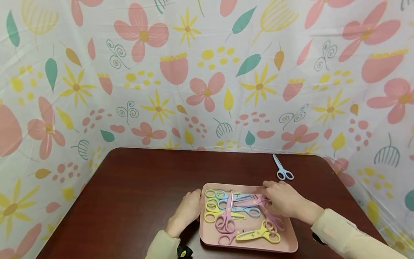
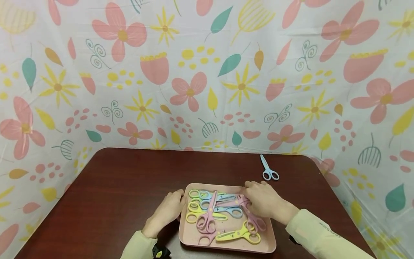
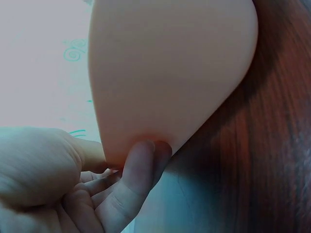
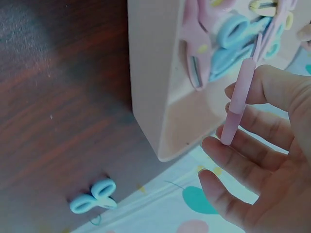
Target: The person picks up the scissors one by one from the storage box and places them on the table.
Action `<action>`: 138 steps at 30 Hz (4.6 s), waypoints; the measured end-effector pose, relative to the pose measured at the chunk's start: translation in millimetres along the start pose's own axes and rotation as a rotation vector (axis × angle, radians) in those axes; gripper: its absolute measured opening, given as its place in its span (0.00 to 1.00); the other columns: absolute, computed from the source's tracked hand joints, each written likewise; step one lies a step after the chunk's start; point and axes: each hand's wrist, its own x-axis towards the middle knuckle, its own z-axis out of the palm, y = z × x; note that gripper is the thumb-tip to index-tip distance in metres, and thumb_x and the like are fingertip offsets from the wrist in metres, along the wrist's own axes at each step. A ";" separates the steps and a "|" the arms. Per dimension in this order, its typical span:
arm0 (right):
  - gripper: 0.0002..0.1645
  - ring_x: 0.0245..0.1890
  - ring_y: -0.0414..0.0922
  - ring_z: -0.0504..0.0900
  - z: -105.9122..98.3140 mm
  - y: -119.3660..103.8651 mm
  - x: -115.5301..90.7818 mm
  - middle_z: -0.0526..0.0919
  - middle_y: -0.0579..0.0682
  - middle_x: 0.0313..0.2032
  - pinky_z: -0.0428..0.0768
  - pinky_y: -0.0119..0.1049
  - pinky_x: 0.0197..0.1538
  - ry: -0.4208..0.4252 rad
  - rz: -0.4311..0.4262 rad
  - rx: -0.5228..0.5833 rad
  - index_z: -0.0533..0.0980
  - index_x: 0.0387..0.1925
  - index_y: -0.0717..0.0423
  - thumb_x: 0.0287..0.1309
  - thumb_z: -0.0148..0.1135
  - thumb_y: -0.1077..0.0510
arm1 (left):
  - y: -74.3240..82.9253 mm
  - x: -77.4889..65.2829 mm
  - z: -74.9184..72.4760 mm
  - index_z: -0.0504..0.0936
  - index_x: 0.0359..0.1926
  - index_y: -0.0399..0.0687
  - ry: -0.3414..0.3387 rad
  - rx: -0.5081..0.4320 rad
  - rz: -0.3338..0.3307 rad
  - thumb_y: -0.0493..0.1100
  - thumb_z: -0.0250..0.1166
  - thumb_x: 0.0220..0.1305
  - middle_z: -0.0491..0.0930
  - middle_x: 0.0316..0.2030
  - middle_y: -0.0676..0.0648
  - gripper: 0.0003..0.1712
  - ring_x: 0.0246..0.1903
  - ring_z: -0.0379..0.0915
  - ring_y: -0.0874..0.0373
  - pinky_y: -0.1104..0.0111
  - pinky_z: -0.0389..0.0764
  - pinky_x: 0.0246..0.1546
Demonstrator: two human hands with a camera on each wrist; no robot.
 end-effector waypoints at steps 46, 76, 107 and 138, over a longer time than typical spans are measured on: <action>0.05 0.22 0.44 0.71 -8.9 59.5 19.9 0.75 0.50 0.27 0.68 0.43 0.21 0.093 0.452 0.261 0.79 0.26 0.50 0.50 0.68 0.54 | -0.2 -0.9 -0.5 0.74 0.29 0.41 0.007 -0.016 -0.004 0.36 0.53 0.71 0.70 0.15 0.51 0.11 0.14 0.70 0.59 0.65 0.74 0.19; 0.20 0.21 0.50 0.72 18.1 97.0 55.7 0.73 0.51 0.19 0.68 0.45 0.23 -0.106 0.700 0.272 0.72 0.18 0.53 0.54 0.65 0.45 | 1.4 -3.0 0.5 0.73 0.30 0.42 -0.013 -0.032 -0.005 0.37 0.52 0.72 0.70 0.15 0.51 0.11 0.13 0.70 0.60 0.66 0.74 0.19; 0.18 0.29 0.56 0.77 30.5 99.3 71.8 0.77 0.57 0.28 0.72 0.55 0.34 -0.198 0.748 0.260 0.73 0.22 0.54 0.56 0.62 0.46 | 0.4 -0.6 1.1 0.73 0.30 0.42 -0.002 -0.007 -0.021 0.36 0.53 0.71 0.71 0.15 0.50 0.10 0.15 0.72 0.58 0.64 0.75 0.20; 0.12 0.45 0.63 0.77 41.1 88.2 72.0 0.79 0.62 0.41 0.58 0.70 0.49 -0.258 0.667 0.182 0.76 0.34 0.56 0.62 0.60 0.51 | 1.6 -1.8 2.5 0.74 0.32 0.39 -0.026 -0.083 -0.028 0.36 0.50 0.73 0.71 0.12 0.51 0.11 0.05 0.68 0.62 0.67 0.73 0.13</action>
